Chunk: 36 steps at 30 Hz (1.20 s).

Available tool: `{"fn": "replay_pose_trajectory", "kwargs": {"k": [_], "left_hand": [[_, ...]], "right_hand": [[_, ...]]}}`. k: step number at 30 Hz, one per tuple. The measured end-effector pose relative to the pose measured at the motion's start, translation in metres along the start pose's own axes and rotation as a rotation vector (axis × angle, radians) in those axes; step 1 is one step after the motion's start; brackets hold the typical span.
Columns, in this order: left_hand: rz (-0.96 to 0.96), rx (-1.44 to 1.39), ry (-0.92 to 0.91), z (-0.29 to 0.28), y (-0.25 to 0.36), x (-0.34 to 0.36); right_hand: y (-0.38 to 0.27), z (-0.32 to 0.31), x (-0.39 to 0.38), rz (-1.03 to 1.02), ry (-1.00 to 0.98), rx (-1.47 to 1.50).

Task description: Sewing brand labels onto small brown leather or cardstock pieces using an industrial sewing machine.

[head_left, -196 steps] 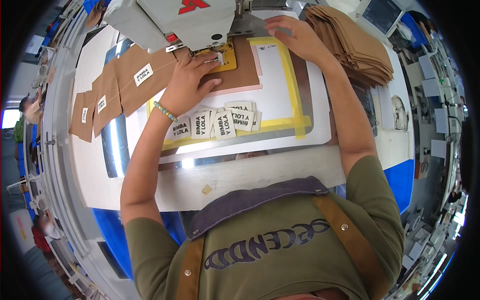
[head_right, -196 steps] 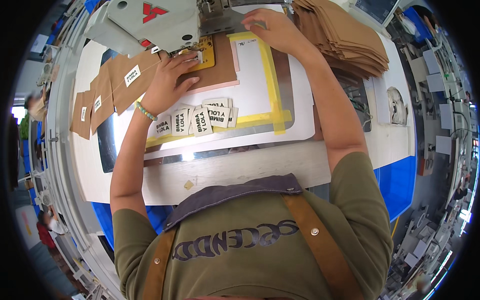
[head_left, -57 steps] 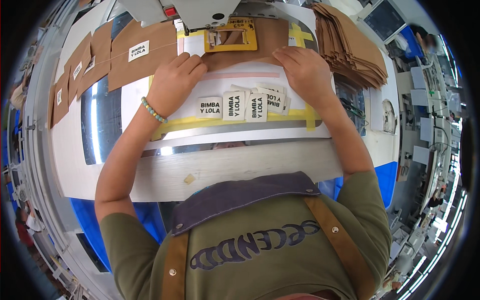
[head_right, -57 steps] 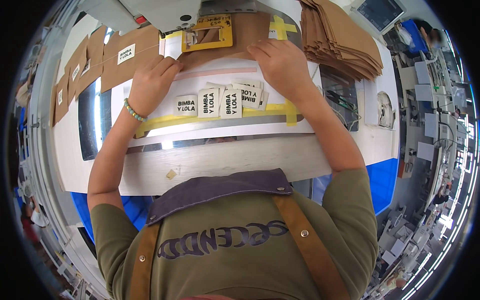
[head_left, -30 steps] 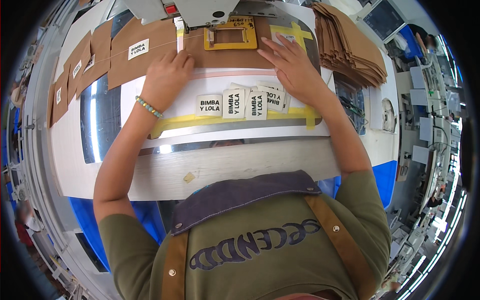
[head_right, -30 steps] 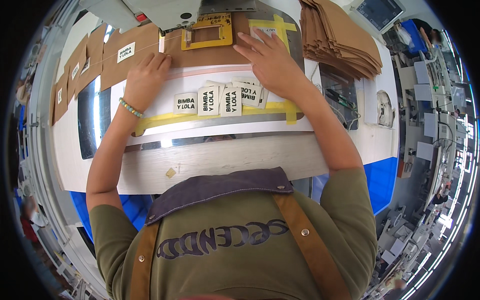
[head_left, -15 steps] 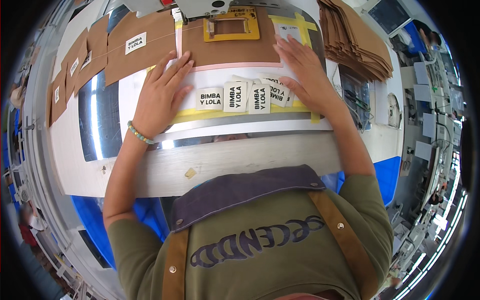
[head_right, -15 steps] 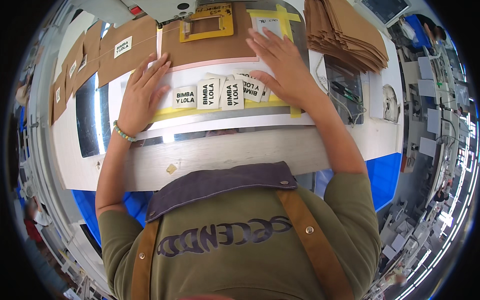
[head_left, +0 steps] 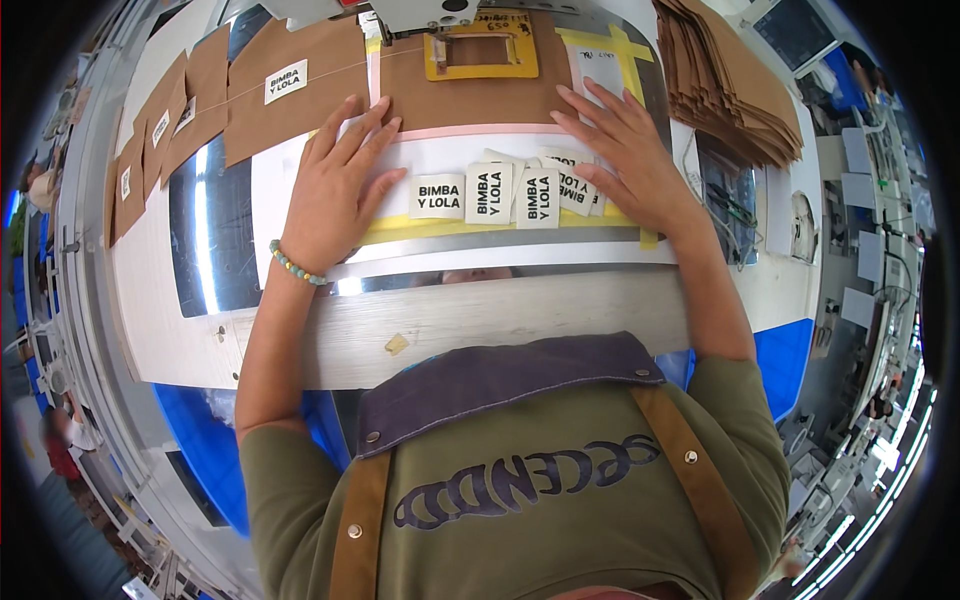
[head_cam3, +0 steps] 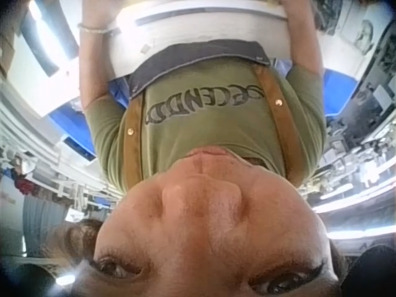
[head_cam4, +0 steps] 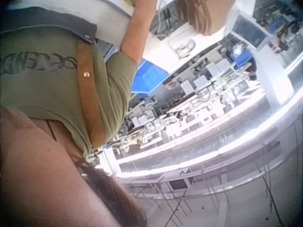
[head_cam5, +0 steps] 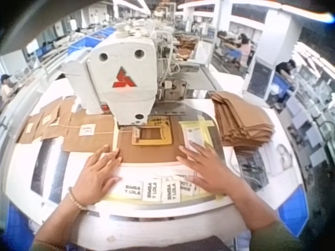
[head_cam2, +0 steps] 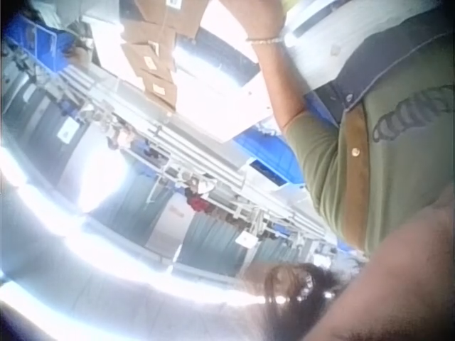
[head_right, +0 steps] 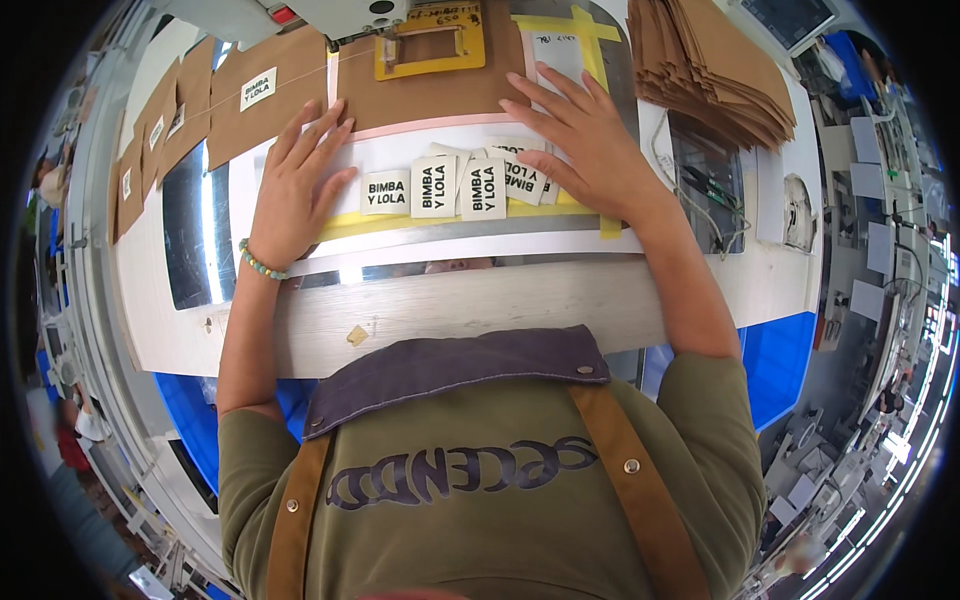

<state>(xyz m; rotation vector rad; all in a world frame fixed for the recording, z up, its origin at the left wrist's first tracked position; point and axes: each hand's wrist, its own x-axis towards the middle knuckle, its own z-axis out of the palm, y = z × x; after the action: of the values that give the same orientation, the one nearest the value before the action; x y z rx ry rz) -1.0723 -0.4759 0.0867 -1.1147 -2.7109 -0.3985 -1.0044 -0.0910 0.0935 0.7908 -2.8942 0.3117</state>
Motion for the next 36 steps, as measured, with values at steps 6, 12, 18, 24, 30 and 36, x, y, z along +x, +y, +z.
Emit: {"fn": "replay_pose_trajectory", "kwargs": {"k": [6,12,18,24,30,36], "left_hand": [[0.012,-0.015,0.014,0.003,-0.003,0.003],[0.017,0.02,0.024,0.007,-0.006,-0.001],[0.006,0.005,0.002,0.009,-0.007,0.0],[0.037,0.002,0.039,0.007,-0.003,0.0],[0.004,-0.229,0.03,-0.016,0.012,0.003],[0.029,-0.458,-0.156,-0.019,0.036,0.007]], "right_hand": [[0.004,0.002,-0.002,0.021,0.024,-0.005],[0.006,0.003,0.001,-0.002,0.073,0.066],[0.007,0.004,-0.001,0.002,0.069,0.044],[0.014,0.003,0.0,-0.038,0.115,0.005],[-0.017,-0.021,0.013,-0.145,0.102,0.159],[-0.049,-0.004,0.032,-0.347,0.018,0.239]]}}
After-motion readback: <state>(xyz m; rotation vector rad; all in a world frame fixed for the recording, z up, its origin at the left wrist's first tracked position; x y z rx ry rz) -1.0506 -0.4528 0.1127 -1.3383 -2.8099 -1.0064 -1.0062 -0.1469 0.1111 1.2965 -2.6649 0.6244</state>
